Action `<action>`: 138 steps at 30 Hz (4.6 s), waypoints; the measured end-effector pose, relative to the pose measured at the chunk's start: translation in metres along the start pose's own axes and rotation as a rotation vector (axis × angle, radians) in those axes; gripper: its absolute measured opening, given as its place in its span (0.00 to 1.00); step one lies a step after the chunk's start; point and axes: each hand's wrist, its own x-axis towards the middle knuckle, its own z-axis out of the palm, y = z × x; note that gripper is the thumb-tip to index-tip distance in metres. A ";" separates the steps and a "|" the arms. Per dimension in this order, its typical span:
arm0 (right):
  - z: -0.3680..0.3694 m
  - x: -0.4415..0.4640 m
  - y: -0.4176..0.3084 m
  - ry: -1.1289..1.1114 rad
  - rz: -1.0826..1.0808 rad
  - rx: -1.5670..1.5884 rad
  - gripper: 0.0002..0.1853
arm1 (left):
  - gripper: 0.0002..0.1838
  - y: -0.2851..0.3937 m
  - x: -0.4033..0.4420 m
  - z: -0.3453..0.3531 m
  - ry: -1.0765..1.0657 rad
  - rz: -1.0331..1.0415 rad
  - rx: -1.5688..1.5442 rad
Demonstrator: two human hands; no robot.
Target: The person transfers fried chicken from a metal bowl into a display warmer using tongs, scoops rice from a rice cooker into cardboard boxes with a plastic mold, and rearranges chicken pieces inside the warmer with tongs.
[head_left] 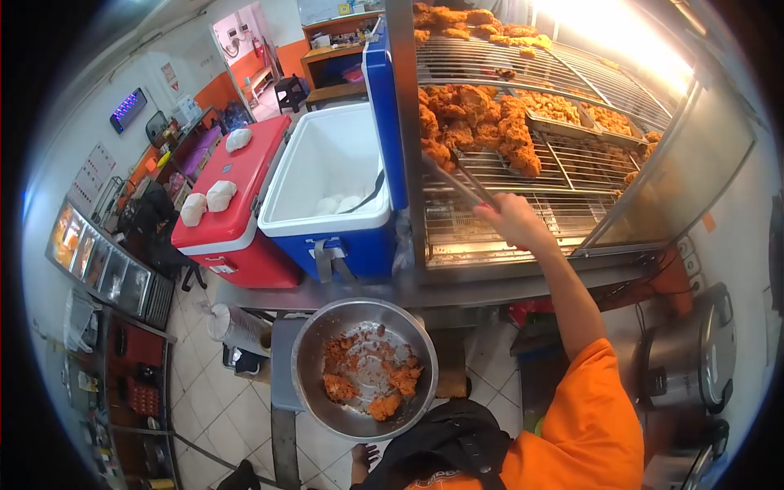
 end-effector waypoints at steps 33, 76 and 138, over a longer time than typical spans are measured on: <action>0.259 -0.117 0.008 -1.067 0.151 0.424 0.18 | 0.26 -0.067 -0.045 -0.032 0.027 0.154 -0.033; 0.076 -0.134 0.007 -0.727 -0.007 -0.053 0.15 | 0.27 -0.053 -0.029 -0.016 0.110 -0.060 -0.027; 0.209 -0.098 -0.024 -0.731 -0.613 -0.759 0.22 | 0.26 -0.073 -0.009 -0.022 0.077 -0.022 -0.159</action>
